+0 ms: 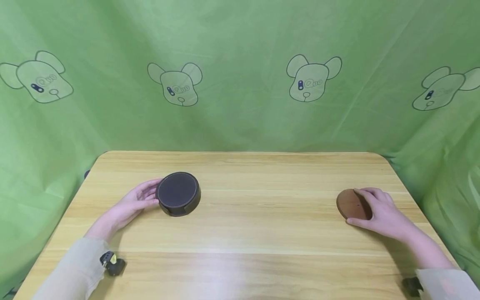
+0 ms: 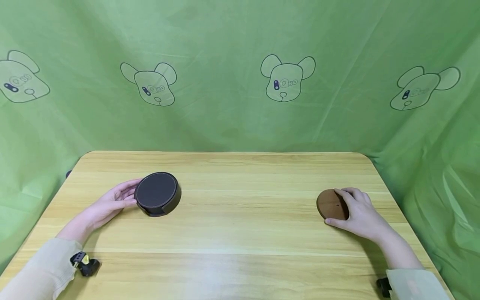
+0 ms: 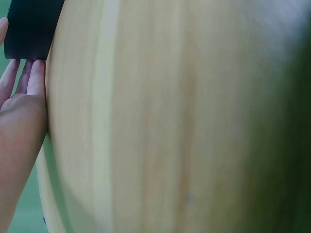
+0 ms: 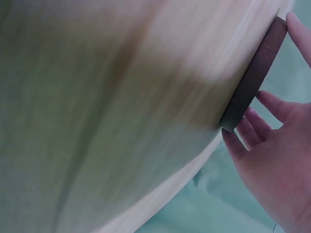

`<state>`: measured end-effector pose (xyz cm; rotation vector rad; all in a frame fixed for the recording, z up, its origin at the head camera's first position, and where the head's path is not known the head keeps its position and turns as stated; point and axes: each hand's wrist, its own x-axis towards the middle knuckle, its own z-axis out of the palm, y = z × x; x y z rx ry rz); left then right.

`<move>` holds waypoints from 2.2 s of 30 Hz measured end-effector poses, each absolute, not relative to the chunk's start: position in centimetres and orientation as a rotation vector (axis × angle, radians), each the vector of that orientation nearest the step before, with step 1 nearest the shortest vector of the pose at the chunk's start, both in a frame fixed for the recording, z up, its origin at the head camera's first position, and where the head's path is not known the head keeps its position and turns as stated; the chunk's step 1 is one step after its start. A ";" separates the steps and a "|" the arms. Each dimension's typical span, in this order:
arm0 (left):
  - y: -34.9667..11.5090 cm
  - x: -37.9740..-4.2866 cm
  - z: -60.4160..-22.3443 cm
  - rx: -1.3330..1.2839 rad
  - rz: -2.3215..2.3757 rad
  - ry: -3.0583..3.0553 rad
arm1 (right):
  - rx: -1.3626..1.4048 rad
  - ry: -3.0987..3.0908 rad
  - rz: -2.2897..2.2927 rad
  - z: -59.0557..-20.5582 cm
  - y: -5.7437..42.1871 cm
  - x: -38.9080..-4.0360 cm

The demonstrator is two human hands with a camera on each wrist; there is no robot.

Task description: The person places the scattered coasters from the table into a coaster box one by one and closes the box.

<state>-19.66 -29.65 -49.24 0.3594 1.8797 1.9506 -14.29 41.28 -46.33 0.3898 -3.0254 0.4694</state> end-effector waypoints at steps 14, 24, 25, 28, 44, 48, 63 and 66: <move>-29.7 -19.5 -49.3 0.331 1.934 1.904 | 0.365 -3.068 0.463 -46.3 41.2 -14.2; -29.6 -19.5 -49.5 0.346 1.963 1.873 | 0.368 -3.065 0.439 -46.3 41.2 -14.3; -29.6 -19.5 -49.5 0.348 1.964 1.872 | 0.365 -3.068 0.436 -46.3 41.2 -14.3; -29.6 -19.6 -49.5 0.353 1.962 1.875 | 0.359 -3.067 0.433 -46.4 41.2 -14.4; -29.7 -19.8 -49.5 0.359 1.954 1.884 | 0.344 -3.064 0.428 -45.8 40.5 -14.7; -29.7 -19.8 -49.4 0.357 1.949 1.889 | 0.355 -3.060 0.419 -45.6 40.1 -14.9; -29.8 -19.9 -49.5 0.364 1.949 1.885 | 0.429 -3.095 0.465 -44.5 37.2 -16.8; -29.8 -19.9 -49.5 0.361 1.946 1.888 | 0.458 -3.079 0.480 -44.3 36.4 -17.2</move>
